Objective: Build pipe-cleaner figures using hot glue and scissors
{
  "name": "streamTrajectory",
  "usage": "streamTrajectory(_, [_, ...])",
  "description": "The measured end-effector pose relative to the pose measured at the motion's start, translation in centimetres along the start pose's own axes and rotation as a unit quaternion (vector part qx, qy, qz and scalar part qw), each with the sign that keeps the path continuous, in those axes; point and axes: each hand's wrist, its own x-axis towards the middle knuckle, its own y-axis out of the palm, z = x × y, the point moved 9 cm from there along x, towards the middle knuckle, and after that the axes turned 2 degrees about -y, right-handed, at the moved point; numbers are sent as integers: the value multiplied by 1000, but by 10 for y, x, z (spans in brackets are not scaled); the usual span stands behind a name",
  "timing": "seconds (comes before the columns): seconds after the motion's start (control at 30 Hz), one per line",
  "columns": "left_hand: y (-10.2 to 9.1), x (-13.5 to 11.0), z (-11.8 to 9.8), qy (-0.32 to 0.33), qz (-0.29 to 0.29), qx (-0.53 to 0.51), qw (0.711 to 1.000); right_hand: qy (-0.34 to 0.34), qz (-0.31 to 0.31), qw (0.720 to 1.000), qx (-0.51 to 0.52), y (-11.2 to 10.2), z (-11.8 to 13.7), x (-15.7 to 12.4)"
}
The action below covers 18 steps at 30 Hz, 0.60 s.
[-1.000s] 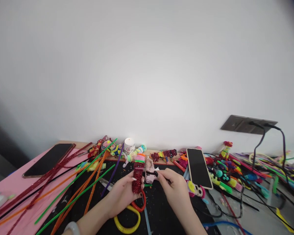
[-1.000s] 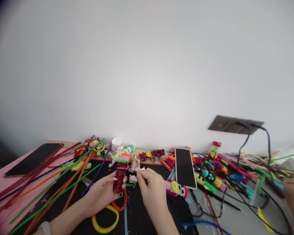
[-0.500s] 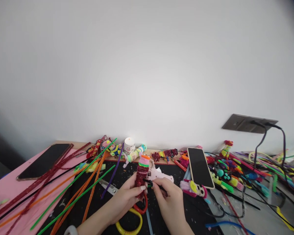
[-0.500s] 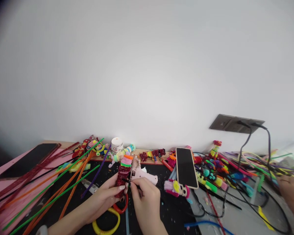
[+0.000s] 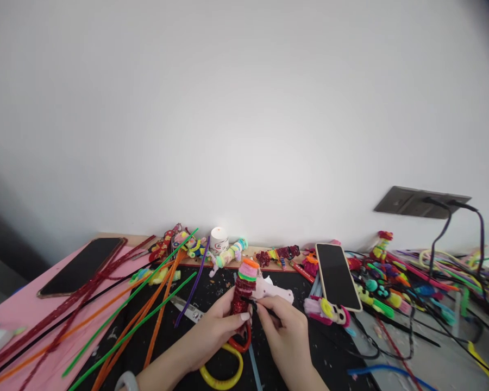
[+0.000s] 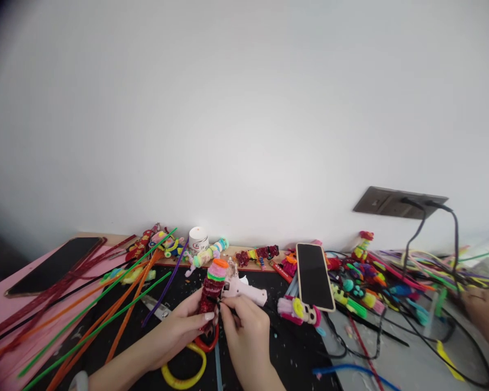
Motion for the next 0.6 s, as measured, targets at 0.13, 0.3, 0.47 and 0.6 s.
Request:
streamTrajectory(0.13, [1, -1, -1, 9, 3, 16, 1000, 17, 3, 1000, 9, 2, -4, -3])
streamTrajectory(0.3, [3, -2, -5, 18, 8, 51, 999, 35, 9, 999, -8, 5, -9, -7])
streamTrajectory(0.47, [5, -3, -9, 30, 10, 72, 997, 33, 10, 999, -23, 6, -8, -7])
streamTrajectory(0.6, [5, -3, -10, 36, 10, 84, 996, 11, 5, 999, -49, 5, -3, -7])
